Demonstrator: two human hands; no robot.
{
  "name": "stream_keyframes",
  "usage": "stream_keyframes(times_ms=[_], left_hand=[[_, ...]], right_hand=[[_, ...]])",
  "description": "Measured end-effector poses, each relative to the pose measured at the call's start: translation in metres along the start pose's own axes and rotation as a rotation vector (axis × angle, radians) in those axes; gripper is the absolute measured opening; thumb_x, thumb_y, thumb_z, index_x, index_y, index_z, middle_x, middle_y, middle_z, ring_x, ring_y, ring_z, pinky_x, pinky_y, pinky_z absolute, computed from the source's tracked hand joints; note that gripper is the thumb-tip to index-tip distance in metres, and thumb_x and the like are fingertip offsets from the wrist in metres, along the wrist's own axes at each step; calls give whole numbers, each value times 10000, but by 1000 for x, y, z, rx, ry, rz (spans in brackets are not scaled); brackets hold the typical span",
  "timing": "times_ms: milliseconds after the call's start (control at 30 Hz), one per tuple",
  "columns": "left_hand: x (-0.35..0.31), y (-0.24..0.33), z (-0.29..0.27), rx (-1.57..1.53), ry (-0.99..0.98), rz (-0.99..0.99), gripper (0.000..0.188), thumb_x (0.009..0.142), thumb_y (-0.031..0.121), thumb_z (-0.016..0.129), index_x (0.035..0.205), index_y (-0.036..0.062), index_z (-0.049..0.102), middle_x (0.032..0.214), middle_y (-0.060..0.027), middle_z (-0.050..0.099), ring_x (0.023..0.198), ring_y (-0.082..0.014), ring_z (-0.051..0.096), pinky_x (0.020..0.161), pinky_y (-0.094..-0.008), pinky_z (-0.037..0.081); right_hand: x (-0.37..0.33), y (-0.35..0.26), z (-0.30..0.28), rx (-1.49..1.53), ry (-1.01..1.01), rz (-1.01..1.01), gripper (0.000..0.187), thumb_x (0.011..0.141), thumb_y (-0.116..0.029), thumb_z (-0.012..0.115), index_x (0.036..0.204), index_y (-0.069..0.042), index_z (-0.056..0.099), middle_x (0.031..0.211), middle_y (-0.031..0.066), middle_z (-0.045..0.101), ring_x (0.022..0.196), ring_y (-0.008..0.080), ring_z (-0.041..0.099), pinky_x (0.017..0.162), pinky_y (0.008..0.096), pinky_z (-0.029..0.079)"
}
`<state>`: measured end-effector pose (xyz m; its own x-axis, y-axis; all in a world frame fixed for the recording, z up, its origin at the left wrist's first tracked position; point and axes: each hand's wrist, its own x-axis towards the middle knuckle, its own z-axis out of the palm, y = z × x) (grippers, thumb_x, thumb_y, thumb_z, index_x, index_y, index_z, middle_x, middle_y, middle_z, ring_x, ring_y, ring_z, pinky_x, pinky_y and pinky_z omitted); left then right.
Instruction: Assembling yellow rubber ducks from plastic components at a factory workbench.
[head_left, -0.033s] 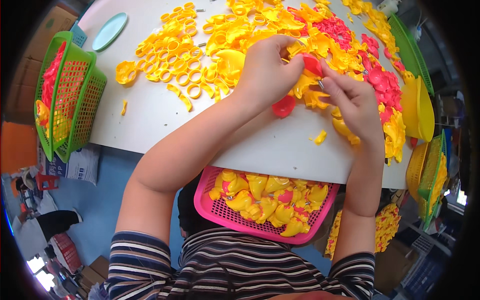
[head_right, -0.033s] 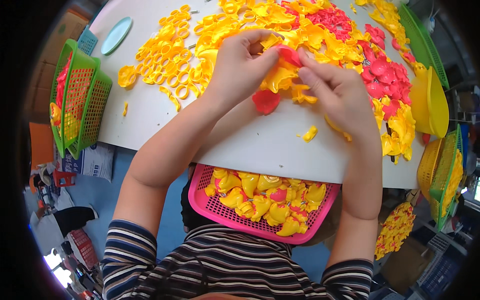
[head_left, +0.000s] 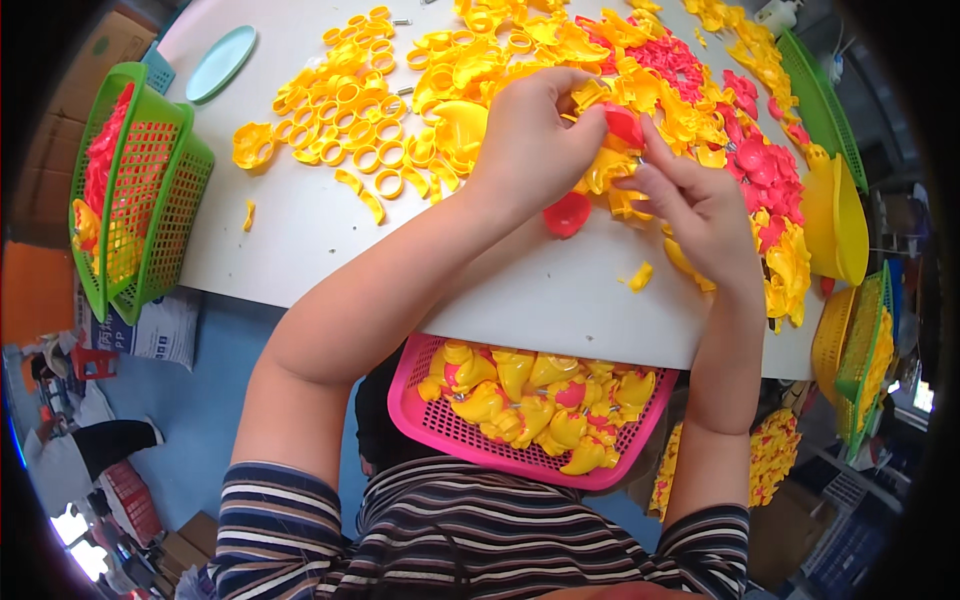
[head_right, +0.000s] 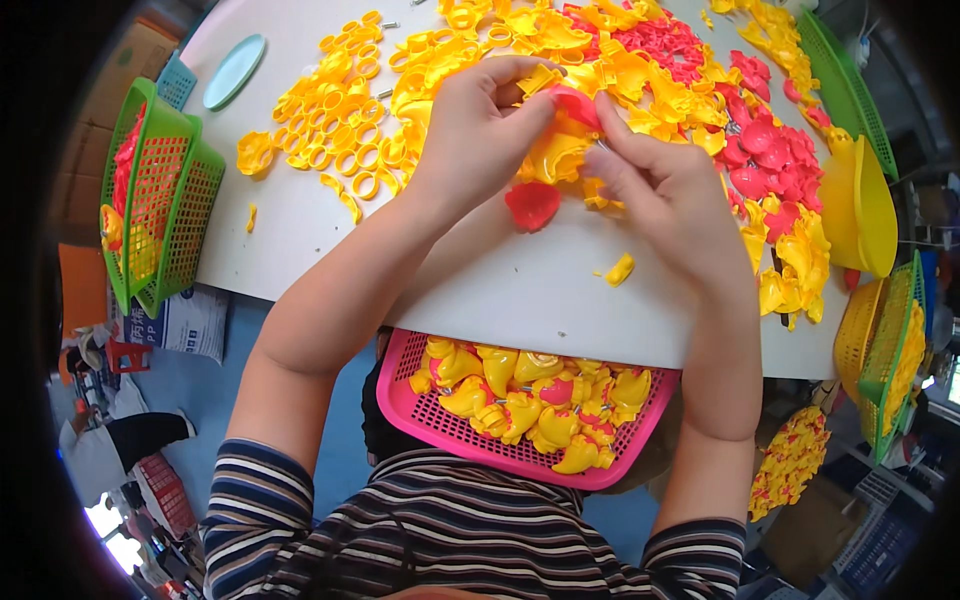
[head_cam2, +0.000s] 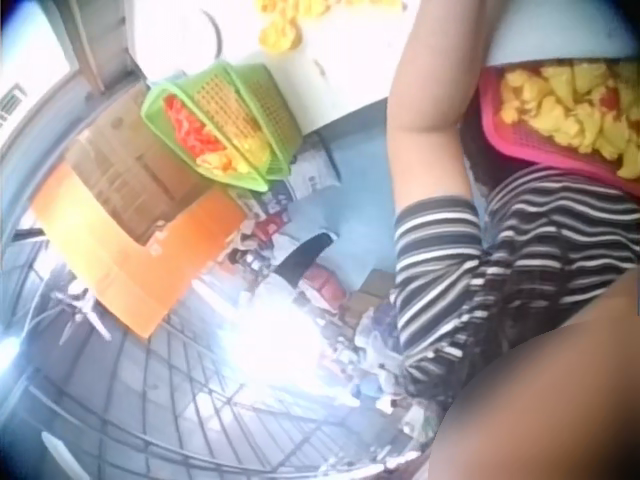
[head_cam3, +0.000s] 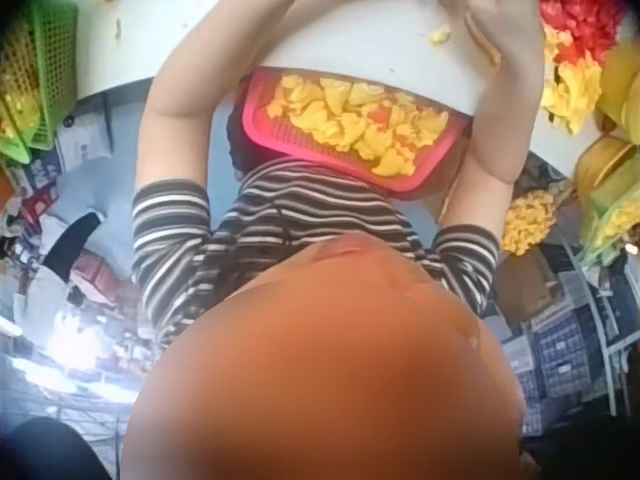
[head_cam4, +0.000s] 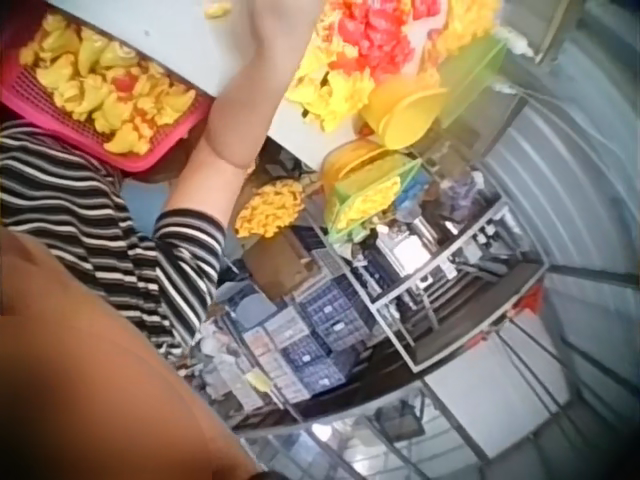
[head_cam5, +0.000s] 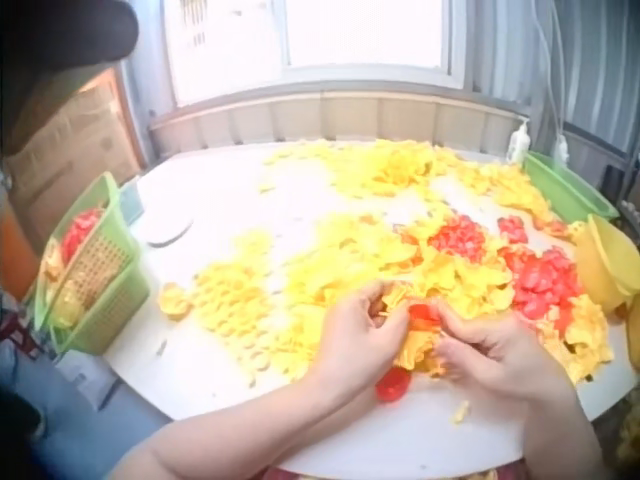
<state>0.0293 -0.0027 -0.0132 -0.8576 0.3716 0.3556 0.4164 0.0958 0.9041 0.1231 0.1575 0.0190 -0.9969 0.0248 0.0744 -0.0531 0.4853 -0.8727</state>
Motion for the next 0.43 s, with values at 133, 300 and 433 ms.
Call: stream_keyframes(times_ms=[133,300,433], left_hand=[[3,10,-7,-287,-112,-150,429,774,206,645,1087,-73,556,827,-139,643,648,-176,610,594,-286,487],[10,4,-16,-170,-380,-25,564,756,317,708,1205,29,526,965,-149,626,854,-180,626,742,-281,496],[19,12,-29,-90,-594,-233,591,795,328,695,1297,112,470,1048,-123,612,862,-139,599,759,-255,498]], right_hand=[[7,1,5,71,72,34,381,864,-41,574,1237,5,509,987,80,627,843,123,634,699,236,532],[10,7,-21,201,-95,124,386,817,-32,621,1193,10,548,818,37,628,625,78,597,582,198,513],[12,2,-9,89,35,95,366,828,-72,617,1191,-51,573,785,19,624,644,77,591,617,209,513]])
